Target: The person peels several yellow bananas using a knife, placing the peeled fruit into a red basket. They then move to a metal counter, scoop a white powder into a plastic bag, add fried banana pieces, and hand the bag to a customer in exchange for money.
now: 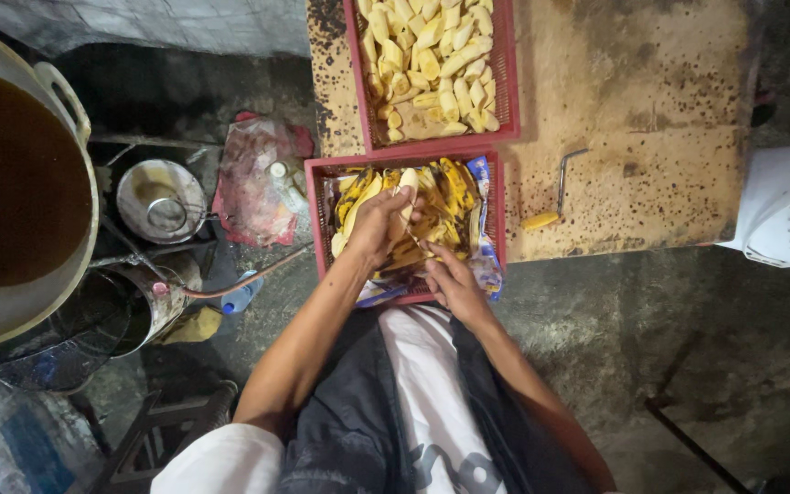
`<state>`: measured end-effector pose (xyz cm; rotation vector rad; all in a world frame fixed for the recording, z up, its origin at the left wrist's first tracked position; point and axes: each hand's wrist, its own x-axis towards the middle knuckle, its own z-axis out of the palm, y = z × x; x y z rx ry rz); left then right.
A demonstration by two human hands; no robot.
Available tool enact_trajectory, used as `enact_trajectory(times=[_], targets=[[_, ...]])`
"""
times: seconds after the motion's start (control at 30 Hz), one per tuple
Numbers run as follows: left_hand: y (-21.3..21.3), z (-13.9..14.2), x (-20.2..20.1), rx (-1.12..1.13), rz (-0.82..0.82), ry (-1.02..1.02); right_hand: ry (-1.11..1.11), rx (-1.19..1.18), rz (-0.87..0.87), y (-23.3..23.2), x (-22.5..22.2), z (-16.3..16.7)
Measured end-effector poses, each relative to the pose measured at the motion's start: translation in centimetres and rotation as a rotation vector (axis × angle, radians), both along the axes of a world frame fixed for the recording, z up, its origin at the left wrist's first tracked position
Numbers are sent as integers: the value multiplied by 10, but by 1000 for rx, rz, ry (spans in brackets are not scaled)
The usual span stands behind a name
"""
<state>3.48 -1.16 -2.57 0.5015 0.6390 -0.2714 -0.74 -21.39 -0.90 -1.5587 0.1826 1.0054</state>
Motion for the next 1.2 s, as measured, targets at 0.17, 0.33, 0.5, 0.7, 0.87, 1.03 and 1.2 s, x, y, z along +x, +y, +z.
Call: enact_trajectory(times=[0.17, 0.33, 0.5, 0.7, 0.87, 1.03, 1.2], targets=[[-1, 3, -2, 49, -34, 24, 20, 66, -24, -3, -2, -12], [-6, 0, -7, 15, -124, 22, 16, -19, -38, -7, -1, -29], [-26, -5, -7, 221, -10, 74, 15, -62, -15, -11, -4, -31], [-26, 1, 2, 291, -7, 191, -71, -79, 22, -27, -7, -18], [-1, 24, 75, 385, 30, -16, -31, 53, -164, -44, -6, -7], [35, 46, 159, 470, 110, 106, -30, -26, -144, -50, -3, -6], [52, 30, 103, 582, 171, -37, -2, 41, -229, -51, -4, -13]])
